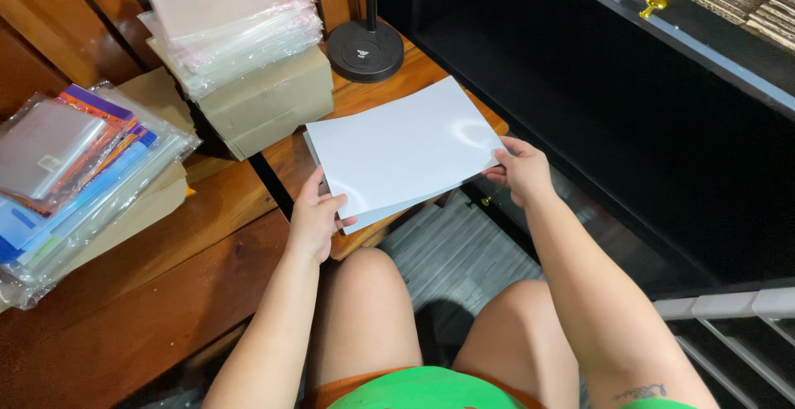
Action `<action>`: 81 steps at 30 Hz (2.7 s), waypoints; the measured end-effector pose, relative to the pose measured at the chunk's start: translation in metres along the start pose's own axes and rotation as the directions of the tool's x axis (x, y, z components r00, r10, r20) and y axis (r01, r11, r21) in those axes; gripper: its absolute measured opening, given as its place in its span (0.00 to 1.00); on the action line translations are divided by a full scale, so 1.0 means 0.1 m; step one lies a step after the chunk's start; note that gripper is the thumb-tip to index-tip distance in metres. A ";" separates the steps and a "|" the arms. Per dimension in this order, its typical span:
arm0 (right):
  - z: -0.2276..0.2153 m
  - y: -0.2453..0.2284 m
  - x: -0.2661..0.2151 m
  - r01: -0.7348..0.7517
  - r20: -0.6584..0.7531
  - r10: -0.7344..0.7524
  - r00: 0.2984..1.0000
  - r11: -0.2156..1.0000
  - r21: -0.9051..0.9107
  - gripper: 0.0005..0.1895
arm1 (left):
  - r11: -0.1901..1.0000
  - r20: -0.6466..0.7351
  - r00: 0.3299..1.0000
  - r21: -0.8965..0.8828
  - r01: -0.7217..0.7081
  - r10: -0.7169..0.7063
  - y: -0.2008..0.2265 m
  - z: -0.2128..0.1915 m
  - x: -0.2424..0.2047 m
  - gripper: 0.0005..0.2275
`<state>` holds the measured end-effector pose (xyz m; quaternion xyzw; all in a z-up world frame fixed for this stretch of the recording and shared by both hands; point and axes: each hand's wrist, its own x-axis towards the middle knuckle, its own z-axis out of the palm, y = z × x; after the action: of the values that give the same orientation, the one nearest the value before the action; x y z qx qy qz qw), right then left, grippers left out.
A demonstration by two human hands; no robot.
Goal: The person repeatedly picks up a small stack of white paper from a wooden stool and places it onto a larger stack on a black shelf. The action is performed one at a time in a repetitive loop.
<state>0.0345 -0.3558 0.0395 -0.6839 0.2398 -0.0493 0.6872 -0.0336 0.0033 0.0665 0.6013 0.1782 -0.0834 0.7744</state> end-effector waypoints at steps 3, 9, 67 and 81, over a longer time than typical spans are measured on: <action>-0.07 -0.27 -0.33 -0.041 0.000 0.041 0.999 0.996 0.074 0.21 | 1.000 0.021 1.000 -0.026 -0.015 0.016 0.22 0.09 -0.21 0.33; -0.45 -0.59 -0.69 0.007 -0.003 -0.006 1.000 0.976 0.216 0.20 | 0.977 0.154 0.983 -0.204 -0.070 0.102 0.28 0.13 -0.19 0.32; -3.32 -3.80 -1.40 0.677 -0.719 -0.136 0.682 0.491 0.549 0.17 | 0.905 0.399 0.828 -0.015 -0.425 0.395 2.72 4.69 -0.59 0.16; -3.37 -3.80 -1.21 0.663 -0.723 -0.119 0.680 0.520 0.538 0.20 | 0.794 0.382 0.787 0.184 -0.579 0.485 2.62 4.82 -0.34 0.17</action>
<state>-0.1065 -0.6394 0.4541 -0.3039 0.2279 -0.5261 0.7609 0.1099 -0.3939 0.4184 0.7129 -0.1407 0.0207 0.6867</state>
